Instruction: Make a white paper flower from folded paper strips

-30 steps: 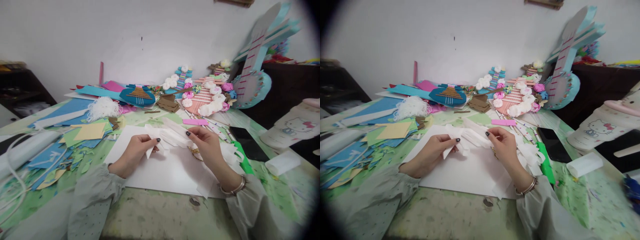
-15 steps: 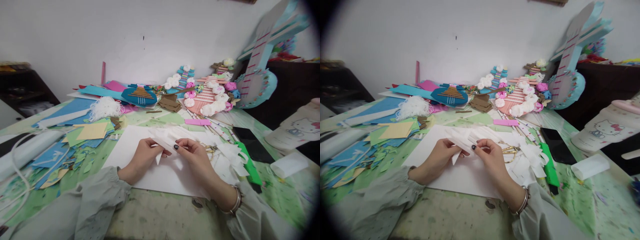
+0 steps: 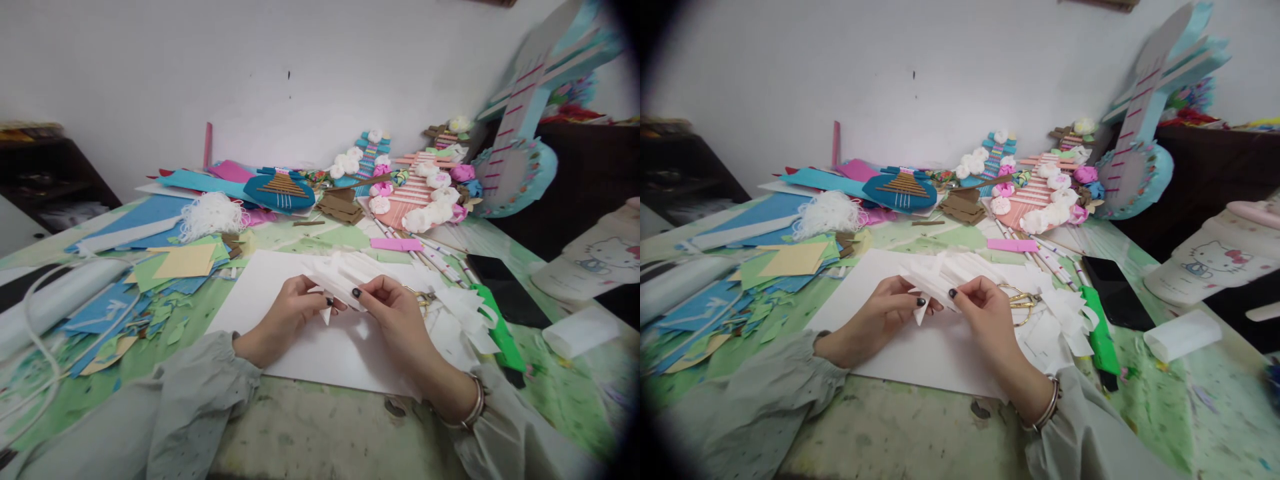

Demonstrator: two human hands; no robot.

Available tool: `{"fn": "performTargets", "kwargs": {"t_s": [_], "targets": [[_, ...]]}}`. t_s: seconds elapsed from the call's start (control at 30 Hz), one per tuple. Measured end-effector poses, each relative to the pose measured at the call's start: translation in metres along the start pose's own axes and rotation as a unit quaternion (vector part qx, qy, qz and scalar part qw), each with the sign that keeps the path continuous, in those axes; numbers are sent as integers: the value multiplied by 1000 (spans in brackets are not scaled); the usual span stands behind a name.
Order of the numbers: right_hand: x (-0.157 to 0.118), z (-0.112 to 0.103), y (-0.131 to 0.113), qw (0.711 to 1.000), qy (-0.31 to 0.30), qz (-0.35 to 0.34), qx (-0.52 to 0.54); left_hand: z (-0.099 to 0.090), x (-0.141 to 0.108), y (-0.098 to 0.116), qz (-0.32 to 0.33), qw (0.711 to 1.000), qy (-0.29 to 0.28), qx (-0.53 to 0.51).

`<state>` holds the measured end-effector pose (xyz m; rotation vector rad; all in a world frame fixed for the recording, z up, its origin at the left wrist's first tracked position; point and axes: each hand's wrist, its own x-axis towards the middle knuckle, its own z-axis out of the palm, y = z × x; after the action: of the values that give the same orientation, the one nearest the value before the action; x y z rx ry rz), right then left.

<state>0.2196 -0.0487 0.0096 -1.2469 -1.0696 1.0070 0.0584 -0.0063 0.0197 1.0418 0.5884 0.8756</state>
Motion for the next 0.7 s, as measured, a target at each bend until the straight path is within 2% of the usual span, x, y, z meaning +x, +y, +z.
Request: {"fn": "performTargets", "kwargs": {"t_s": [0.17, 0.33, 0.43, 0.57, 0.7], "targets": [[0, 0, -1, 1000, 14, 4, -10, -2, 3, -2, 28, 997, 70, 30], [-2, 1, -3, 1000, 14, 4, -7, -7, 6, -4, 55, 992, 96, 57], [-4, 1, -5, 1000, -6, 12, 26, -8, 7, -4, 60, 991, 96, 68], [-6, 2, -6, 993, -69, 36, 88, -7, 6, -3, 60, 990, 98, 76], [-7, 3, -6, 993, -96, 16, 70, -7, 6, -2, 54, 991, 95, 76]]}}
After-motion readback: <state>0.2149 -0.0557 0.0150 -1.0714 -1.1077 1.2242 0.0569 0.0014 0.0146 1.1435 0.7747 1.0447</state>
